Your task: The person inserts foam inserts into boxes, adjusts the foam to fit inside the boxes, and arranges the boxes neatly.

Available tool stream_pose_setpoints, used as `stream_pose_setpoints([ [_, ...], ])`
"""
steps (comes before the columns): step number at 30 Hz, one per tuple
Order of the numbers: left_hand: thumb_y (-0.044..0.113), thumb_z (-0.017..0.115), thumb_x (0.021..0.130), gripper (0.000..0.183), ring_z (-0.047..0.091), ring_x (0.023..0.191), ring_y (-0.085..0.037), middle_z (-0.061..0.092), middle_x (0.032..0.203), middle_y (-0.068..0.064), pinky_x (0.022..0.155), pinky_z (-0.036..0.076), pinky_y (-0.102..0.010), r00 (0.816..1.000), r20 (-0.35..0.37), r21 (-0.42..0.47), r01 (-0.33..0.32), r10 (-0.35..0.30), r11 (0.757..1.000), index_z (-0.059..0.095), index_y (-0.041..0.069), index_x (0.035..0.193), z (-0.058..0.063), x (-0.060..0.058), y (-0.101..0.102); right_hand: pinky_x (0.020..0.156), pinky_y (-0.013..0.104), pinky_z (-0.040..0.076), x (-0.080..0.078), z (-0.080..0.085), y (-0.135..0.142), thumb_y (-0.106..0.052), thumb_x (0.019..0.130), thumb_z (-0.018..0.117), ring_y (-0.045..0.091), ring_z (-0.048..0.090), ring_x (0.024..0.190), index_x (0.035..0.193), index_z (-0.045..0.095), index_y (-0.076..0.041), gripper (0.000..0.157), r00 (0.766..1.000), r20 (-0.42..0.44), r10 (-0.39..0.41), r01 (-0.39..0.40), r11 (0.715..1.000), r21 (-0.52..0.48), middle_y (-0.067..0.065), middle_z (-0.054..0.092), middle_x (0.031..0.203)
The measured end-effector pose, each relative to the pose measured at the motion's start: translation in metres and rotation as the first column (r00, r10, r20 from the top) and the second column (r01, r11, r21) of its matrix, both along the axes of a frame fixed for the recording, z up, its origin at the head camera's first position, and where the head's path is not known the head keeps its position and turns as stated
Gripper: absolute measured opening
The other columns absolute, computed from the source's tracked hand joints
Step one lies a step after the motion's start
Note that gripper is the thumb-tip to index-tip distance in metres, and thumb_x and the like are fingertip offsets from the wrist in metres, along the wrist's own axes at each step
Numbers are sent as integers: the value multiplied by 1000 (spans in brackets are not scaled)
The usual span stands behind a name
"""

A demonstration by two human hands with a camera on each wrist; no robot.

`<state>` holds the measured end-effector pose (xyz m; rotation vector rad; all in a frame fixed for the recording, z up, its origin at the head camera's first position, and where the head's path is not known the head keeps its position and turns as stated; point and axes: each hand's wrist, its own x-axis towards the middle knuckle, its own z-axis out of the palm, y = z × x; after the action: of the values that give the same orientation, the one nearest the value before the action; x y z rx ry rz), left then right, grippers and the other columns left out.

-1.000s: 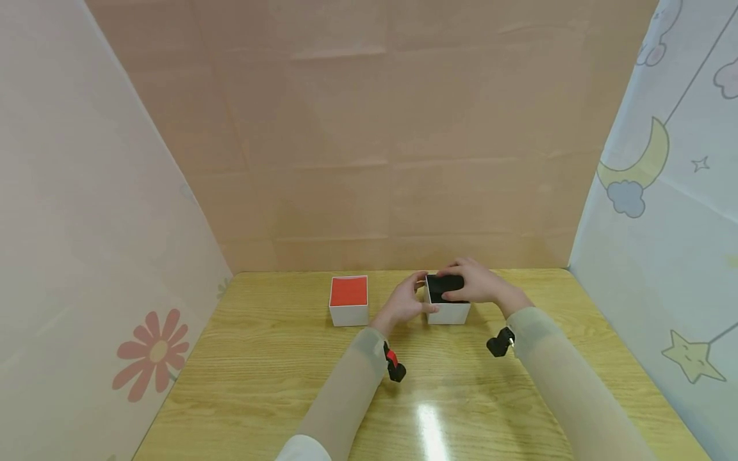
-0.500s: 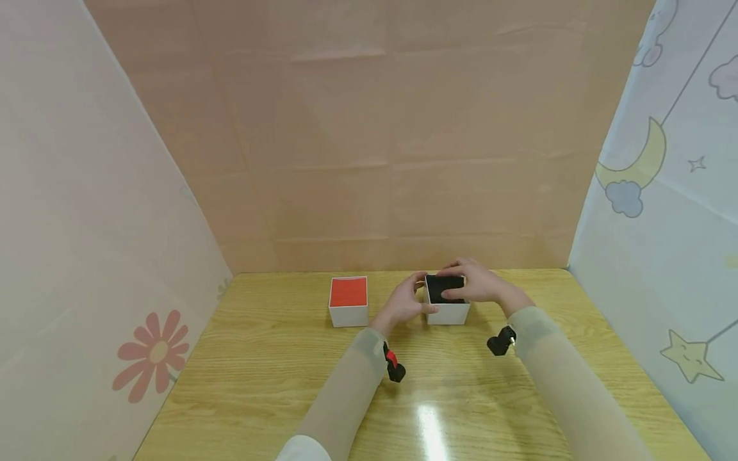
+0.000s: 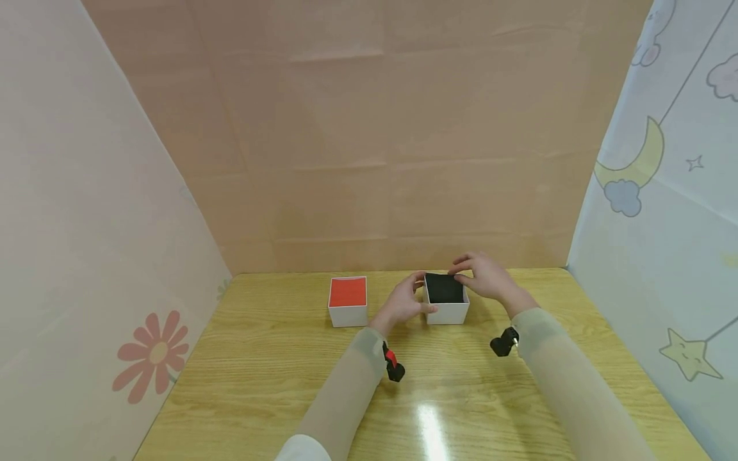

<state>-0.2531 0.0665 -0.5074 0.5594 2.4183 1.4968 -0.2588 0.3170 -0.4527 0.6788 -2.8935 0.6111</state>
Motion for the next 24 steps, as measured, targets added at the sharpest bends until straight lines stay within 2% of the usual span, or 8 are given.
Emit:
stream_pose_setpoints([
  [6, 23, 93, 86, 93, 49, 148, -29, 52, 161, -5, 117, 44, -50, 1000, 5, 0, -5, 5, 1000, 43, 17, 164, 0, 0, 0, 109, 68, 42, -1, -1, -1, -14, 101, 76, 47, 59, 126, 119, 82, -10, 20, 1000, 4, -2, 1, 1000, 24, 19, 69, 132],
  [10, 24, 93, 86, 92, 49, 148, -29, 52, 161, -3, 117, 44, -51, 1000, 8, -1, -3, 3, 1000, 43, 19, 164, -2, 0, 0, 108, 67, 43, -1, 0, 1, -21, 101, 77, 46, 59, 127, 119, 78, -8, 22, 997, 61, -54, 54, 999, 1, 18, 71, 129],
  [13, 25, 93, 87, 92, 49, 148, -28, 52, 161, -2, 117, 45, -51, 1000, 7, -12, -5, 5, 1000, 43, 20, 164, -4, -1, 1, 106, 68, 45, -1, 0, 4, -21, 100, 77, 47, 60, 124, 112, 78, -8, 17, 994, 73, -75, 77, 997, -13, 18, 73, 124],
  [17, 24, 93, 87, 92, 49, 148, -27, 52, 161, -2, 117, 45, -51, 1000, 8, -17, -13, 13, 1000, 43, 20, 164, -5, -1, 2, 106, 66, 46, -2, -2, 6, -18, 100, 77, 46, 62, 121, 105, 78, -11, 9, 996, 56, -68, 68, 998, -7, 16, 74, 119],
  [24, 24, 93, 87, 92, 49, 148, -27, 52, 161, -2, 117, 44, -51, 1000, 7, -15, -15, 15, 1000, 43, 20, 164, -5, -2, 2, 101, 64, 49, -4, 0, -1, -17, 99, 78, 42, 64, 115, 101, 76, -13, 5, 997, 13, -73, 72, 996, 59, 13, 73, 117],
])
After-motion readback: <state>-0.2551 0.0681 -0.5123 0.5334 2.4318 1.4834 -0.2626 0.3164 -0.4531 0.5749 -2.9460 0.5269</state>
